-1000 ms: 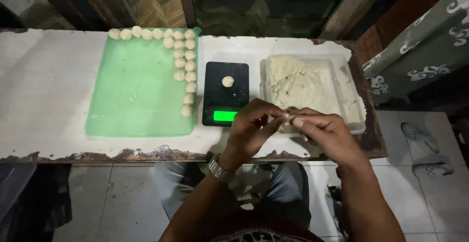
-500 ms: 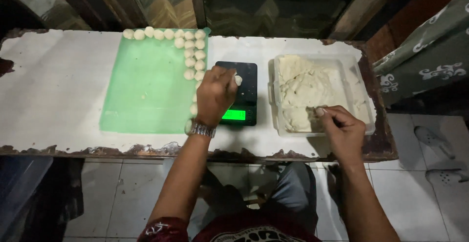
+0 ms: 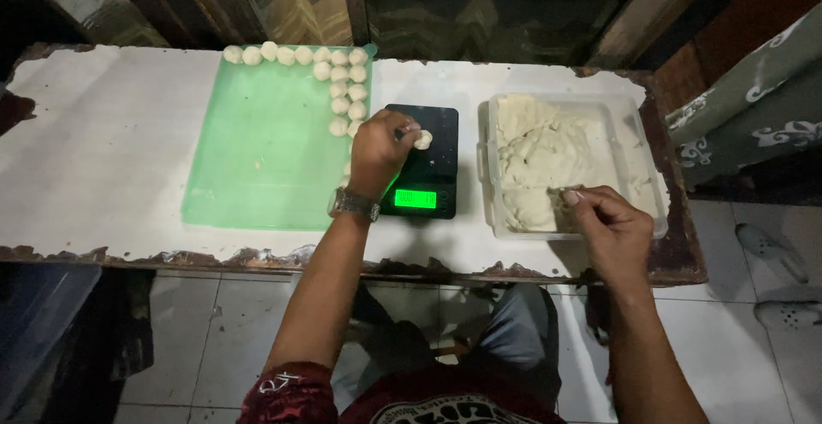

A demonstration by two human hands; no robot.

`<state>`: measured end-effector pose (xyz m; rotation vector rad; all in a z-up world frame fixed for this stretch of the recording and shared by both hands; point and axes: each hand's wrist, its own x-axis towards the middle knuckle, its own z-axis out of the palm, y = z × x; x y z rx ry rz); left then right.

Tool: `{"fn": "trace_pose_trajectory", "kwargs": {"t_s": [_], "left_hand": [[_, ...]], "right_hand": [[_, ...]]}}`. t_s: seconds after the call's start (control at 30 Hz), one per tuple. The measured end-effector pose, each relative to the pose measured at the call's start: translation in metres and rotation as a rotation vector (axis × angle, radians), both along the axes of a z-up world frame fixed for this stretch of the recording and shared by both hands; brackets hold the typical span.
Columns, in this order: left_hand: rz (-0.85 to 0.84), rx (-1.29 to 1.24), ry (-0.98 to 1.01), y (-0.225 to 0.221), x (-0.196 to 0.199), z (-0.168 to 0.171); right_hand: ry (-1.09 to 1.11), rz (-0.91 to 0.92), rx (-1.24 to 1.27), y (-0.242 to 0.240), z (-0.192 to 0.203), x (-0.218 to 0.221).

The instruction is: Weighing small portions of dough on a digital scale and rolling them into balls before placing them on a tray.

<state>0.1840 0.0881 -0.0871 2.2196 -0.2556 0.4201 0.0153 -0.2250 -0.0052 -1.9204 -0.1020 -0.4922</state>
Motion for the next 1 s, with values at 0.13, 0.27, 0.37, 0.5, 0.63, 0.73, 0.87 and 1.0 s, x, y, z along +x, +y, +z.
{"fn": "trace_pose_trajectory", "kwargs": {"t_s": [0.13, 0.27, 0.37, 0.5, 0.63, 0.73, 0.87, 1.0], "left_hand": [[-0.077, 0.099, -0.123, 0.001, 0.003, -0.007], [-0.076, 0.006, -0.126, 0.002, -0.013, 0.017], [-0.015, -0.039, -0.257, 0.006, -0.039, 0.052], [0.193, -0.216, -0.411, 0.000, -0.093, 0.056], [0.166, -0.430, -0.112, -0.005, -0.160, 0.023], [0.072, -0.242, -0.199, -0.006, -0.184, -0.005], [-0.029, -0.321, -0.300, -0.007, -0.189, -0.006], [-0.013, -0.247, -0.327, -0.007, -0.188, -0.003]], "right_hand": [[0.007, 0.002, -0.016, -0.009, -0.009, 0.001], [0.010, -0.009, -0.003, -0.008, -0.009, 0.001], [0.011, -0.013, -0.024, -0.012, -0.011, 0.001], [0.031, -0.062, 0.016, -0.003, 0.000, -0.001], [0.218, -0.244, 0.135, 0.003, 0.008, -0.001], [0.279, -0.323, 0.149, -0.006, -0.004, 0.002], [0.235, -0.301, 0.052, -0.016, -0.016, 0.000], [0.166, -0.206, 0.013, -0.009, -0.008, -0.003]]}}
